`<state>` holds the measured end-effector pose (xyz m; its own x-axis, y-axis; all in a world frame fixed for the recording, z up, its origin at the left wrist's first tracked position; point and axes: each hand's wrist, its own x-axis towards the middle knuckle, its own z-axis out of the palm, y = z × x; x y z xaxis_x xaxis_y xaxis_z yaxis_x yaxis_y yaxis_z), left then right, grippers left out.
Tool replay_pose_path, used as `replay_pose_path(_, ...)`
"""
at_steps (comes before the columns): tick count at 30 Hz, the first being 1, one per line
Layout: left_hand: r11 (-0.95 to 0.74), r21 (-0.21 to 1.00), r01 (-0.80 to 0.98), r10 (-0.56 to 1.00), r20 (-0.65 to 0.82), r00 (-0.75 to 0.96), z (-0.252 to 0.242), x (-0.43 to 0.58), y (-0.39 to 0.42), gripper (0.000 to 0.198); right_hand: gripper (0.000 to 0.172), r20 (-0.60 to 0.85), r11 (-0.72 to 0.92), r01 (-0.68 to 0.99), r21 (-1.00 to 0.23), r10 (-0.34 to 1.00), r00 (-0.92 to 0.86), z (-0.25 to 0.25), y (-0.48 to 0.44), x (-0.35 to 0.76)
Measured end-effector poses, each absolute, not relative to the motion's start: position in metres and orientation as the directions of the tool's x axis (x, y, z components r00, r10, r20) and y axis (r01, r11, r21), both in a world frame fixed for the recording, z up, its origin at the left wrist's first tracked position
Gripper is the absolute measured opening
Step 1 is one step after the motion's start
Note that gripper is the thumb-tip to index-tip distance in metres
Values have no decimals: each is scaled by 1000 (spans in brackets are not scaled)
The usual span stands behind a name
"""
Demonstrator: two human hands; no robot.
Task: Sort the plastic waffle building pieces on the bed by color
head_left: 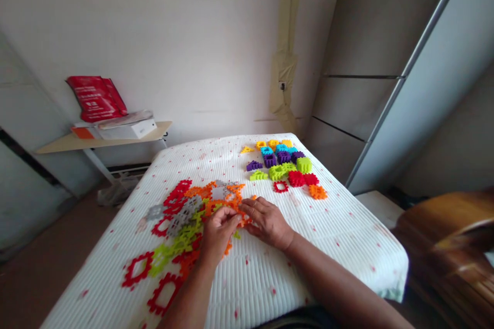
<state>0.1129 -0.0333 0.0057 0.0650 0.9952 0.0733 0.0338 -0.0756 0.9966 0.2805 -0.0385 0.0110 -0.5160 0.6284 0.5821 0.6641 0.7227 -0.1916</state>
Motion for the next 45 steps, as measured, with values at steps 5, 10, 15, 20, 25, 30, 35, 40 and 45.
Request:
replay_pose_path(5,-144,987,78,990,142,23,3,113,-33,27,43,506,628,720,-296,742,-440,12,-37,308)
replay_pose_path(10,-186,976,115,982,184,30,1,111,-31,26,40,362,393,871,-296,889,-278,13,-41,356)
replay_pose_path(15,-245,954,172,969,238,64,0,112,-32,22,36,227,196,954,-228,963,-144,16,-47,388)
replay_pose_path(20,-251,949,193,968,245,51,1,111,-33,22,26,165,147,973,-180,979,-118,17,-47,399)
replay_pose_path(25,-266,941,208,964,261,48,1,110,-32,20,22,177,113,987,-117,980,-91,14,-47,404)
replay_pose_path(30,-245,944,220,969,238,60,-2,108,-30,21,24,171,-13,991,-134,985,36,7,-47,408)
replay_pose_path(35,-240,949,203,971,236,45,-7,106,-28,22,25,254,-42,989,-140,964,77,6,-51,411)
replay_pose_path(40,-263,941,211,964,264,25,-7,104,-28,22,24,389,-148,980,-130,902,188,15,-55,427)
replay_pose_path(45,-273,934,232,962,269,53,-9,104,-28,23,32,337,-181,975,-127,917,214,9,-53,450)
